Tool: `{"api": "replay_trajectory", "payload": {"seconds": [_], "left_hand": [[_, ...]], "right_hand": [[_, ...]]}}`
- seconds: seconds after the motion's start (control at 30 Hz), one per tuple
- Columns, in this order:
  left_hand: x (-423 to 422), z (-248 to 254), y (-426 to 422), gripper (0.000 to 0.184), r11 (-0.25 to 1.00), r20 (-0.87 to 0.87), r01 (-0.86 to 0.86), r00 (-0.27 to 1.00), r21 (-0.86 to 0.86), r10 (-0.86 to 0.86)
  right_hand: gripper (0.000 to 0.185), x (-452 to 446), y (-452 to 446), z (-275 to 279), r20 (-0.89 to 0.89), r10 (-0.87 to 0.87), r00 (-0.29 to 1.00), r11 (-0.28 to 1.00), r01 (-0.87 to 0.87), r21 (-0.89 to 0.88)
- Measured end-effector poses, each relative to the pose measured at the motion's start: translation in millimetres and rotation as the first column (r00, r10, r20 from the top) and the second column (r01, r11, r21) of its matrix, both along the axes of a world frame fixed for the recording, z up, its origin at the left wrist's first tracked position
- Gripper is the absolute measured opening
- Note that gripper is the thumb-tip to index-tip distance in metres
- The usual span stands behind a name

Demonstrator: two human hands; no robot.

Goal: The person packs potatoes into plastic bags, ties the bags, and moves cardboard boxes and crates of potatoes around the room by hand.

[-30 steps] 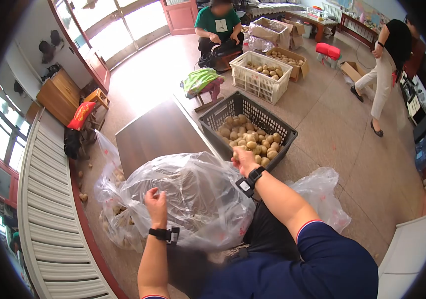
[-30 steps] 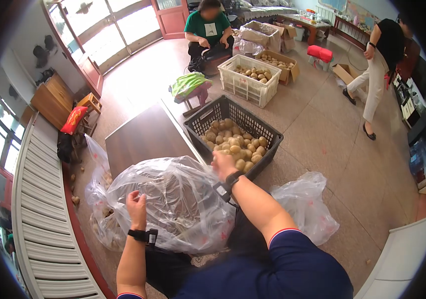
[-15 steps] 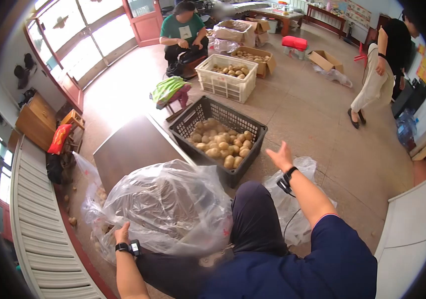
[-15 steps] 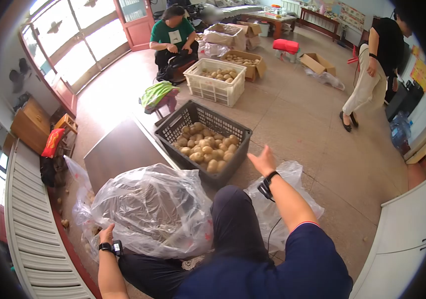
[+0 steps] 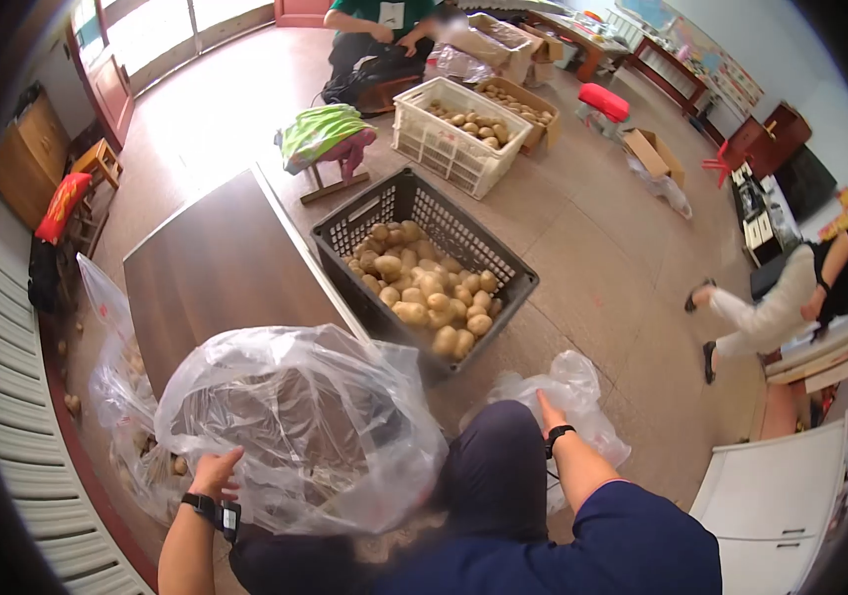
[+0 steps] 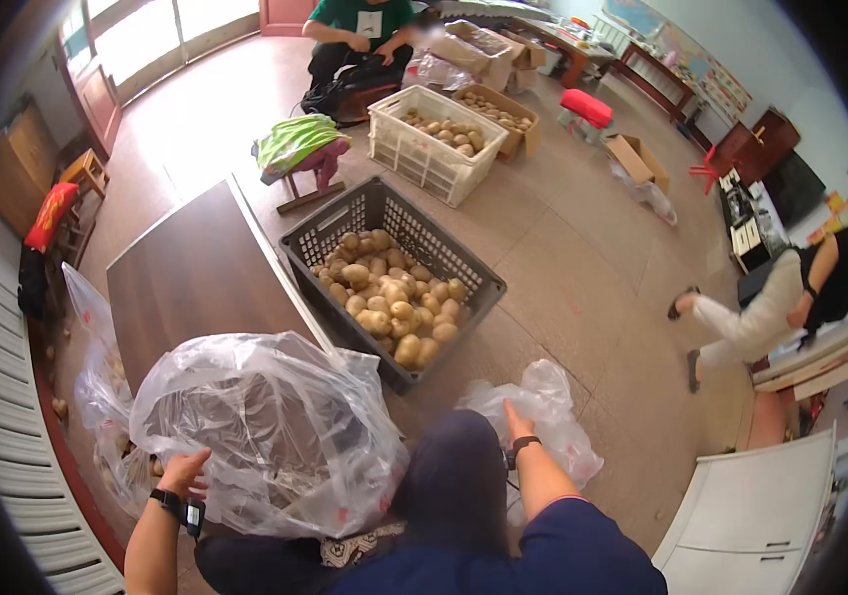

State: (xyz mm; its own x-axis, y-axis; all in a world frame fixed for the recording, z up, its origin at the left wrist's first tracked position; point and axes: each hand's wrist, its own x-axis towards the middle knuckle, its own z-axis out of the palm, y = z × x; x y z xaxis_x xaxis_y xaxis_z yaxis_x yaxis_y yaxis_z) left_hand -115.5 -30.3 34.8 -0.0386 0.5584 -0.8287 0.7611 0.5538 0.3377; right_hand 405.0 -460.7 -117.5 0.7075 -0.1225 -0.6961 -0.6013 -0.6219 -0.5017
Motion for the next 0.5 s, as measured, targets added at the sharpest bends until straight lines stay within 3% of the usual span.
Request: {"api": "replay_trajectory", "payload": {"seconds": [0.03, 0.13, 0.17, 0.2, 0.27, 0.3, 0.33, 0.4, 0.47, 0.5], "left_hand": [[2.7, -0.4, 8.2, 0.067, 0.999, -0.025, -0.025, 0.999, -0.037, 0.024], [-7.0, -17.4, 23.8, 0.068, 0.969, -0.054, -0.075, 0.997, -0.236, 0.064], [-12.4, -27.7, 28.8, 0.05, 0.964, -0.054, -0.078, 0.996, -0.254, 0.066], [-21.3, -39.4, 33.5, 0.05, 0.96, -0.061, -0.086, 0.995, -0.265, 0.072], [-39.3, -63.1, 39.2, 0.03, 0.977, -0.045, -0.088, 0.996, -0.192, 0.08], [-45.5, -69.7, 38.8, 0.017, 0.983, -0.028, -0.101, 0.995, -0.154, 0.097], [-37.4, -55.1, 38.6, 0.017, 0.98, -0.034, -0.082, 0.996, -0.179, 0.077], [-19.5, -22.7, 32.6, 0.014, 0.969, 0.078, -0.246, 0.966, -0.024, 0.247], [-21.0, -17.2, 32.7, 0.012, 0.957, 0.085, -0.282, 0.954, -0.069, 0.288], [-21.6, -14.7, 30.0, 0.012, 0.927, 0.176, -0.365, 0.91, -0.085, 0.375]], "right_hand": [[0.11, -7.0, 28.9, 18.0, -0.104, -0.176, 0.979, 0.924, 0.201, 0.324], [0.104, 7.7, 61.5, -2.5, -0.089, -0.263, 0.961, 0.953, 0.273, 0.131], [0.08, 14.5, 65.9, -13.8, -0.084, -0.219, 0.972, 0.968, 0.227, 0.105], [0.08, 20.1, 65.8, -23.6, -0.088, -0.213, 0.973, 0.971, 0.221, 0.092], [0.052, 25.8, 69.3, -33.0, 0.064, -0.244, 0.968, 0.966, 0.236, 0.107], [0.052, 24.6, 69.7, -35.6, 0.06, -0.252, 0.966, 0.965, 0.246, 0.084], [0.039, 22.7, 69.1, -31.3, 0.139, -0.17, 0.976, 0.985, 0.164, 0.059], [0.021, 16.9, 69.8, -8.3, 0.254, -0.094, 0.963, 0.995, 0.102, -0.016], [0.021, 14.0, 44.8, -10.7, 0.437, 0.135, 0.889, 0.988, -0.088, -0.126], [0.02, 8.0, 40.3, 17.1, 0.358, 0.113, 0.927, 0.993, -0.092, -0.075]]}}
